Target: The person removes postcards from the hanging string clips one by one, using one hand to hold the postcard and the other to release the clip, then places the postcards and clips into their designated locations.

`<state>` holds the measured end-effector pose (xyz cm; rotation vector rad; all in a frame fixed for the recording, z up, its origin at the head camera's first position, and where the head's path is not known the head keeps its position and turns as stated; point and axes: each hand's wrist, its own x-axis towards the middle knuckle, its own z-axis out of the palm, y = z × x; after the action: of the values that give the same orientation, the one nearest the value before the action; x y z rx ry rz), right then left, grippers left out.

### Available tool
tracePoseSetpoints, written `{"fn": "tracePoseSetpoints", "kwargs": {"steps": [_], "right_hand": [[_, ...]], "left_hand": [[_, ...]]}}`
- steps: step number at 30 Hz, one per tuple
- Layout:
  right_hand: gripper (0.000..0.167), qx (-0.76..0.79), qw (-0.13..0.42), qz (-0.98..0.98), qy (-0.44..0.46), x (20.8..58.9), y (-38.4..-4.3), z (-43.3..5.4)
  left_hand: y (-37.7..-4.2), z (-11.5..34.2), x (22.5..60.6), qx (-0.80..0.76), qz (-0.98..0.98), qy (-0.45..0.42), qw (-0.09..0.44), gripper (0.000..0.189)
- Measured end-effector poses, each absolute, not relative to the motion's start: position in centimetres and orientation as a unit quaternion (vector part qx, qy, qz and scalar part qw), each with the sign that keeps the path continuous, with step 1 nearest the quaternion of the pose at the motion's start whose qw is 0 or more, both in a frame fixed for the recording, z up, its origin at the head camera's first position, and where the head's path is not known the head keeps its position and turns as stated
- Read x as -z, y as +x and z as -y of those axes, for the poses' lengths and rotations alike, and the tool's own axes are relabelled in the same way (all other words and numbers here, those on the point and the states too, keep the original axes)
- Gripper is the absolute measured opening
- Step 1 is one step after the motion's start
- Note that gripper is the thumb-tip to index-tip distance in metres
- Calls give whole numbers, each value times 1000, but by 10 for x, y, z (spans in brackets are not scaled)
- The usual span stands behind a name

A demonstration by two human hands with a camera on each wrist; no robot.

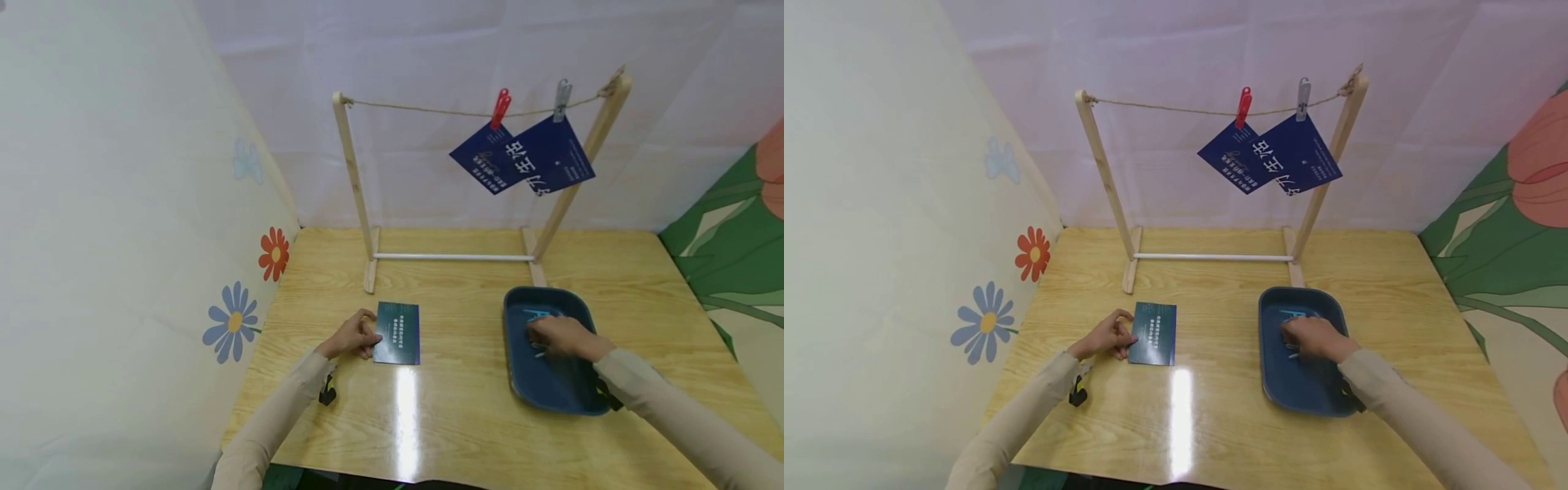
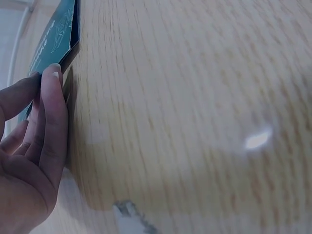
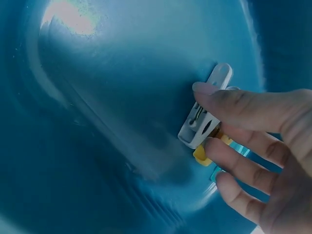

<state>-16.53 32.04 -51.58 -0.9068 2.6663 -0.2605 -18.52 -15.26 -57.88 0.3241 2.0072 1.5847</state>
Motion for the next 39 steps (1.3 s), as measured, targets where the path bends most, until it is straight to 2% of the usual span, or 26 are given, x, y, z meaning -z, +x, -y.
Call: {"fn": "tracePoseSetpoints", "kwargs": {"steps": [25, 33, 39], "right_hand": [[35, 120, 177, -920, -329, 519, -165, -320], [35, 125, 187, -917, -330, 513, -168, -319], [32, 123, 193, -913, -337, 510, -172, -320]], "left_hand": [[-186, 149, 588, -551, -789, 106, 250, 39], [-187, 147, 582, -564, -778, 106, 255, 25], [-189, 144, 582, -544, -803, 98, 223, 17]]}}
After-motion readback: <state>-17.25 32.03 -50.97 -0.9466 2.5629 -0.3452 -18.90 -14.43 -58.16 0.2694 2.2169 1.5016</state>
